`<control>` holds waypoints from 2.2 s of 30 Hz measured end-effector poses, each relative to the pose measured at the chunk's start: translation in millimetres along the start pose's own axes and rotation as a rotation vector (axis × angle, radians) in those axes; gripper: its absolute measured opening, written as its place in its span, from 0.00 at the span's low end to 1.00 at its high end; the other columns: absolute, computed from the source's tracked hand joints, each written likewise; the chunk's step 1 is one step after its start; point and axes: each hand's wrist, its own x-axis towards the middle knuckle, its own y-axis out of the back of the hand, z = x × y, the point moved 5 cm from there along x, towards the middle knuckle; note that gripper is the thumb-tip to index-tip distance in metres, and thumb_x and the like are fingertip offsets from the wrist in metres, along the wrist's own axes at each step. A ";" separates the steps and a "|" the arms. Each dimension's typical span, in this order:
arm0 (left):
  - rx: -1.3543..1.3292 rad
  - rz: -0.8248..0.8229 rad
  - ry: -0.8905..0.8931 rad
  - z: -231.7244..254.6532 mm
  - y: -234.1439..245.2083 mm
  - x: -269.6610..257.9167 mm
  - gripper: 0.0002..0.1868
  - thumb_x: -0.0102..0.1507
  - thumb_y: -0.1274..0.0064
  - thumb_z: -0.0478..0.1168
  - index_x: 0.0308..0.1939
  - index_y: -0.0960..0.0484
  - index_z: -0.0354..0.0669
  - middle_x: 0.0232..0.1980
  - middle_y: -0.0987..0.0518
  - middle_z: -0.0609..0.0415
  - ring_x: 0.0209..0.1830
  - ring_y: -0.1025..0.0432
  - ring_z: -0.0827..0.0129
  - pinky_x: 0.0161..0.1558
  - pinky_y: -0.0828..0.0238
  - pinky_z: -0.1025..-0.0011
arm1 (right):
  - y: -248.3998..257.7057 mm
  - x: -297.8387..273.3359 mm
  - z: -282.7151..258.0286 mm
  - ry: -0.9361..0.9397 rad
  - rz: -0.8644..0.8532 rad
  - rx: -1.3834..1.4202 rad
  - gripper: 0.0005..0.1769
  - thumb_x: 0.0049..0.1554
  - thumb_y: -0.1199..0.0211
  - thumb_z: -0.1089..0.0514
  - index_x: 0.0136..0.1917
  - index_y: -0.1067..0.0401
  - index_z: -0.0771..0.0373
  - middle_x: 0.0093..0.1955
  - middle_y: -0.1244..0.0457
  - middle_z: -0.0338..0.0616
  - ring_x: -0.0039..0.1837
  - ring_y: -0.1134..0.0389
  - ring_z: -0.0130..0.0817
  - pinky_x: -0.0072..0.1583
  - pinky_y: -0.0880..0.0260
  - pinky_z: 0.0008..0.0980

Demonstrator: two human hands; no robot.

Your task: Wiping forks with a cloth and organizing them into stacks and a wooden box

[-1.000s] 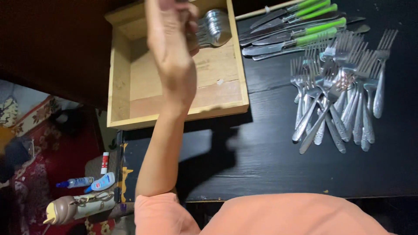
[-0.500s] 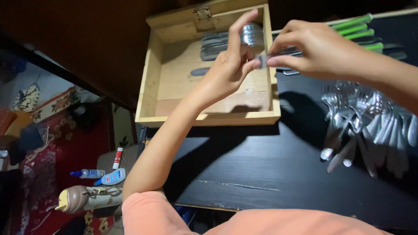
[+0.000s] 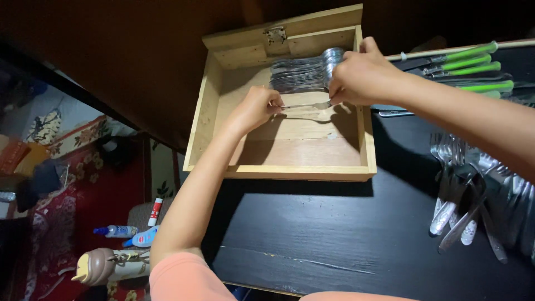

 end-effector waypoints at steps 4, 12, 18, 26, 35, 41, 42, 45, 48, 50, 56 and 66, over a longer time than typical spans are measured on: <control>0.091 0.035 -0.023 -19.9 -23.3 25.1 0.02 0.59 0.35 0.30 0.34 0.12 0.39 0.33 0.16 0.45 0.37 0.25 0.58 0.34 0.29 0.59 | -25.2 14.9 -5.1 0.116 0.089 -0.292 0.08 0.47 0.30 0.37 0.37 0.18 0.36 0.38 0.28 0.32 0.52 0.31 0.37 0.66 0.49 0.51; 0.118 0.137 0.004 -9.0 -28.3 33.8 0.14 0.54 0.33 0.31 0.39 0.21 0.46 0.35 0.21 0.51 0.33 0.27 0.59 0.31 0.37 0.60 | -37.7 27.3 4.2 0.039 0.109 -0.455 0.05 0.46 0.32 0.44 0.37 0.20 0.40 0.35 0.28 0.38 0.49 0.30 0.39 0.69 0.50 0.54; 0.268 0.166 0.045 -4.0 -23.9 37.1 0.10 0.54 0.35 0.33 0.32 0.19 0.53 0.37 0.18 0.51 0.39 0.24 0.49 0.33 0.33 0.53 | -30.4 24.9 -4.0 0.023 0.167 -0.487 0.06 0.50 0.37 0.53 0.36 0.21 0.41 0.37 0.28 0.35 0.49 0.29 0.39 0.69 0.50 0.52; 0.278 0.173 0.074 2.0 -20.7 35.2 0.07 0.58 0.39 0.34 0.35 0.19 0.53 0.39 0.21 0.49 0.39 0.24 0.48 0.34 0.30 0.52 | -31.4 26.7 -1.0 -0.020 0.166 -0.476 0.07 0.50 0.37 0.55 0.36 0.21 0.40 0.36 0.28 0.34 0.49 0.30 0.39 0.69 0.50 0.50; 0.306 0.171 0.040 6.0 -19.8 35.2 0.08 0.57 0.36 0.33 0.36 0.19 0.49 0.38 0.20 0.51 0.37 0.24 0.50 0.31 0.29 0.54 | -8.5 13.3 10.1 -0.091 0.032 -0.358 0.12 0.50 0.30 0.40 0.45 0.19 0.43 0.46 0.25 0.37 0.59 0.29 0.41 0.78 0.56 0.57; 0.362 0.312 -0.123 35.1 1.4 21.6 0.13 0.54 0.35 0.33 0.39 0.20 0.47 0.39 0.20 0.49 0.36 0.24 0.49 0.31 0.31 0.52 | 64.5 -99.8 23.5 0.011 0.478 -0.252 0.05 0.58 0.34 0.41 0.40 0.26 0.30 0.37 0.33 0.21 0.47 0.28 0.38 0.50 0.44 0.41; 0.377 0.358 -0.155 51.6 11.5 16.8 0.07 0.58 0.37 0.34 0.38 0.19 0.46 0.36 0.21 0.49 0.32 0.25 0.49 0.28 0.33 0.53 | 65.9 -121.6 27.7 -0.012 0.301 -0.119 0.05 0.58 0.35 0.44 0.39 0.25 0.37 0.36 0.32 0.27 0.45 0.27 0.40 0.47 0.38 0.43; 0.314 0.401 -0.186 104.6 34.0 0.5 0.02 0.66 0.41 0.36 0.39 0.19 0.46 0.35 0.21 0.51 0.33 0.25 0.54 0.27 0.33 0.57 | 45.7 -179.5 41.4 -0.149 -0.139 0.010 0.05 0.58 0.38 0.43 0.43 0.23 0.37 0.39 0.29 0.26 0.45 0.25 0.35 0.44 0.29 0.39; 0.171 0.416 -0.246 157.3 42.3 -14.8 0.03 0.71 0.44 0.38 0.42 0.20 0.46 0.37 0.20 0.55 0.36 0.24 0.65 0.31 0.33 0.65 | -3.5 -227.5 61.0 -0.212 -0.355 0.035 0.07 0.57 0.40 0.38 0.47 0.24 0.31 0.43 0.30 0.21 0.47 0.24 0.30 0.45 0.26 0.38; 0.095 0.434 -0.312 186.2 42.1 -21.5 0.03 0.72 0.45 0.37 0.42 0.20 0.46 0.37 0.19 0.58 0.34 0.25 0.70 0.32 0.33 0.70 | -28.2 -244.3 73.0 -0.171 -0.309 0.062 0.08 0.58 0.42 0.36 0.49 0.25 0.32 0.44 0.34 0.23 0.48 0.25 0.33 0.44 0.26 0.42; -0.032 0.354 -0.540 239.7 22.3 -37.9 0.01 0.71 0.45 0.34 0.46 0.21 0.43 0.39 0.18 0.55 0.32 0.27 0.67 0.37 0.31 0.69 | -32.2 -253.4 70.4 0.090 0.091 -0.205 0.27 0.58 0.43 0.43 0.72 0.35 0.31 0.50 0.38 0.38 0.45 0.32 0.40 0.39 0.32 0.41; 0.084 0.354 -0.530 241.8 22.8 -49.7 0.03 0.72 0.47 0.37 0.43 0.21 0.47 0.33 0.23 0.57 0.26 0.32 0.65 0.31 0.36 0.67 | -61.5 -294.1 93.5 -0.195 -0.219 -0.196 0.21 0.52 0.40 0.29 0.51 0.34 0.39 0.47 0.34 0.27 0.52 0.28 0.34 0.50 0.25 0.40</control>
